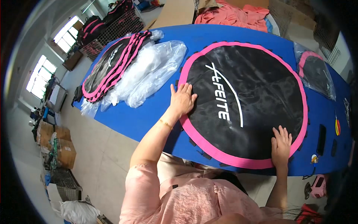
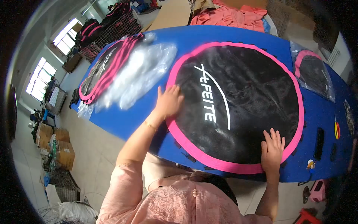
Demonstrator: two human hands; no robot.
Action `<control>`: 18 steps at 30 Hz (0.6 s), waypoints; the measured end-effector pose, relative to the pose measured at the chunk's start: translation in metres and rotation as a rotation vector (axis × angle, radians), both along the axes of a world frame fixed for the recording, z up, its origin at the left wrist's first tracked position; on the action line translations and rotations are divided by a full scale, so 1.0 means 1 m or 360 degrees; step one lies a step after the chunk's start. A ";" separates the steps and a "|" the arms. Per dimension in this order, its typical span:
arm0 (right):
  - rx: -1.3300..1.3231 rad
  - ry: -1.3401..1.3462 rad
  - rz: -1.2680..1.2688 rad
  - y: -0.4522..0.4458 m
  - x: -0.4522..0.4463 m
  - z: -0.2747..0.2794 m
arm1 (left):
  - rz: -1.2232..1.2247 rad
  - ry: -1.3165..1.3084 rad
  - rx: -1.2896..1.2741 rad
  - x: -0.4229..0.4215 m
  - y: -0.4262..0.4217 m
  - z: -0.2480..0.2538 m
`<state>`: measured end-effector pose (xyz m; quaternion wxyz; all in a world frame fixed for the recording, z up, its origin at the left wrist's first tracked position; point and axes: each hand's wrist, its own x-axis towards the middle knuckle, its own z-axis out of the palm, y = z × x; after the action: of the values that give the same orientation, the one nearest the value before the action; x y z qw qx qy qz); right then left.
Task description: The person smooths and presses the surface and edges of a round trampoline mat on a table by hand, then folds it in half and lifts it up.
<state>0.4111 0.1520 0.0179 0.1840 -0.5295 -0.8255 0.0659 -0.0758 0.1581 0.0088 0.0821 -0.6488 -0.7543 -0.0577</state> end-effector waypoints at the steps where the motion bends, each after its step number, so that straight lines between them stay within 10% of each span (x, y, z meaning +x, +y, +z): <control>1: 0.0007 -0.0005 -0.0011 -0.001 0.000 -0.001 | -0.0011 -0.0005 0.0007 -0.002 0.013 0.004; 18: -0.0001 -0.0047 -0.0064 -0.001 -0.002 0.002 | -0.0066 -0.0055 -0.0009 0.011 0.022 -0.003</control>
<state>0.4090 0.1512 0.0202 0.1728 -0.5469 -0.8173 0.0546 -0.0643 0.1797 0.0062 0.0660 -0.6634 -0.7422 -0.0684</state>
